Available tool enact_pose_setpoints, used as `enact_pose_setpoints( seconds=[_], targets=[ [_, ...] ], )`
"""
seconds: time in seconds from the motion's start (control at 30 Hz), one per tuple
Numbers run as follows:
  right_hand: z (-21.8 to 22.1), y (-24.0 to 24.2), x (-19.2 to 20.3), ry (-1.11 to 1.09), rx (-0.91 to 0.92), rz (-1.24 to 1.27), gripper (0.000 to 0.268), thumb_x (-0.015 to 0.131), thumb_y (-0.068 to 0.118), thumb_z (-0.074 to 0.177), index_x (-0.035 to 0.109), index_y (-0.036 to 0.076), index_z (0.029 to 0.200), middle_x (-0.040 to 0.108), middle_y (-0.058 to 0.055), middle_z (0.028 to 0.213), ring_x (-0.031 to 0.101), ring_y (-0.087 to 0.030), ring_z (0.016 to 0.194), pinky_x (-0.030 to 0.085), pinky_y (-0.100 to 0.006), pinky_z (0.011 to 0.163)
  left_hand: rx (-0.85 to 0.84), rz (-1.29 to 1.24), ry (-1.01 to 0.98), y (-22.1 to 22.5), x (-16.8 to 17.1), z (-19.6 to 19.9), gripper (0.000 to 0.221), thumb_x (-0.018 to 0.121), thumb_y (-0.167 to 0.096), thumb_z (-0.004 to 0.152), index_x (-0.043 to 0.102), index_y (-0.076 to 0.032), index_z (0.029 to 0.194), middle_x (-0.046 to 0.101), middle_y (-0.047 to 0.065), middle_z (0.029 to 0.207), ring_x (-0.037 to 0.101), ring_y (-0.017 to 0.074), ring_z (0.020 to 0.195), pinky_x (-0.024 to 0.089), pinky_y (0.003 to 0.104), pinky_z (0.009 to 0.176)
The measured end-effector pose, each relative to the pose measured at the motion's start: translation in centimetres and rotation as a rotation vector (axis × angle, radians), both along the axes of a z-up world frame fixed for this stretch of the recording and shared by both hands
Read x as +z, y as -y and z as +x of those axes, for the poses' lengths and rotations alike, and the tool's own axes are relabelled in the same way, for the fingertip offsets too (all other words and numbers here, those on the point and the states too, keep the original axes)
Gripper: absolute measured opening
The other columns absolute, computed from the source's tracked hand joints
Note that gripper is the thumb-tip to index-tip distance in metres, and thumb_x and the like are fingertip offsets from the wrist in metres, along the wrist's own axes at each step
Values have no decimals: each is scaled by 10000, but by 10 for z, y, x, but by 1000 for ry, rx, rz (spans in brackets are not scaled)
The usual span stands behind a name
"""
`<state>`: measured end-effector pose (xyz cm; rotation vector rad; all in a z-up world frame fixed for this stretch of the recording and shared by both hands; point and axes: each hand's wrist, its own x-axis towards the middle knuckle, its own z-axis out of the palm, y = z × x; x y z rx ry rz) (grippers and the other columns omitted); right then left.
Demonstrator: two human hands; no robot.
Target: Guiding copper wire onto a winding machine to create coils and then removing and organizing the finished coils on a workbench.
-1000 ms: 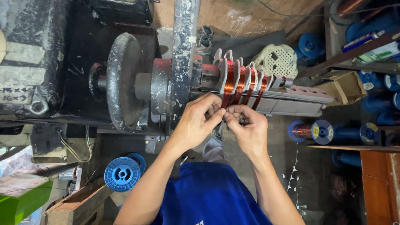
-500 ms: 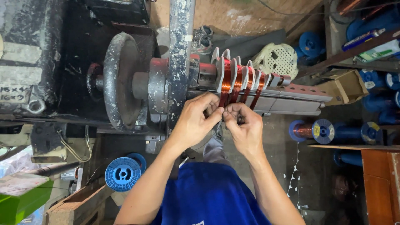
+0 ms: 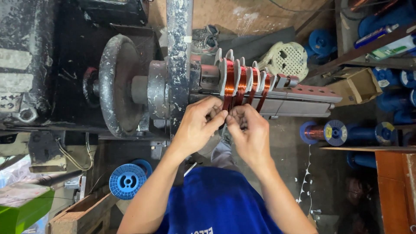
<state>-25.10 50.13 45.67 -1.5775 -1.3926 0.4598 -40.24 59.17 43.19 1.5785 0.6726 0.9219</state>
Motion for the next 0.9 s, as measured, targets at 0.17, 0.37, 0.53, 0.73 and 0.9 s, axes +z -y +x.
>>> enact_pose_setpoints(
  seconds=[0.17, 0.37, 0.53, 0.73, 0.9],
  targets=[
    [-4, -1, 2, 117, -62, 23, 48, 753, 23, 960, 714, 16, 932, 633, -122, 698, 665, -273, 611, 533, -371, 560, 11, 43, -23, 0, -1, 0, 83, 731, -56, 965, 695, 13, 938, 660, 174, 723, 728, 304, 553, 543, 375, 431],
    [4, -3, 5, -107, -39, -90, 47, 788, 24, 931, 766, -10, 906, 632, -88, 618, 566, -149, 545, 480, -306, 513, 27, 29, -45, 5, 15, -1, 84, 691, -74, 990, 710, -6, 946, 671, 160, 726, 736, 268, 574, 546, 387, 519],
    [2, 4, -5, -121, -40, -56, 54, 814, 37, 934, 781, -4, 924, 662, -81, 615, 602, -150, 506, 497, -313, 523, 36, 17, -1, 4, 18, 0, 104, 716, -88, 1013, 730, -22, 934, 689, 127, 714, 742, 230, 572, 542, 321, 537],
    [-14, 16, -14, 176, -47, 96, 29, 796, 45, 970, 799, 73, 979, 704, -81, 750, 719, -310, 685, 566, -397, 638, 175, 253, -31, 13, 11, 14, 178, 794, -164, 991, 712, -36, 898, 641, 149, 744, 724, 378, 657, 558, 414, 562],
    [-22, 27, -21, 184, -72, 96, 124, 788, 28, 962, 799, 49, 1083, 714, -121, 792, 733, -356, 723, 589, -443, 665, 199, 286, -60, 18, 3, 16, 154, 690, -121, 1064, 741, -18, 963, 678, 186, 783, 735, 446, 756, 579, 464, 613]
  ],
)
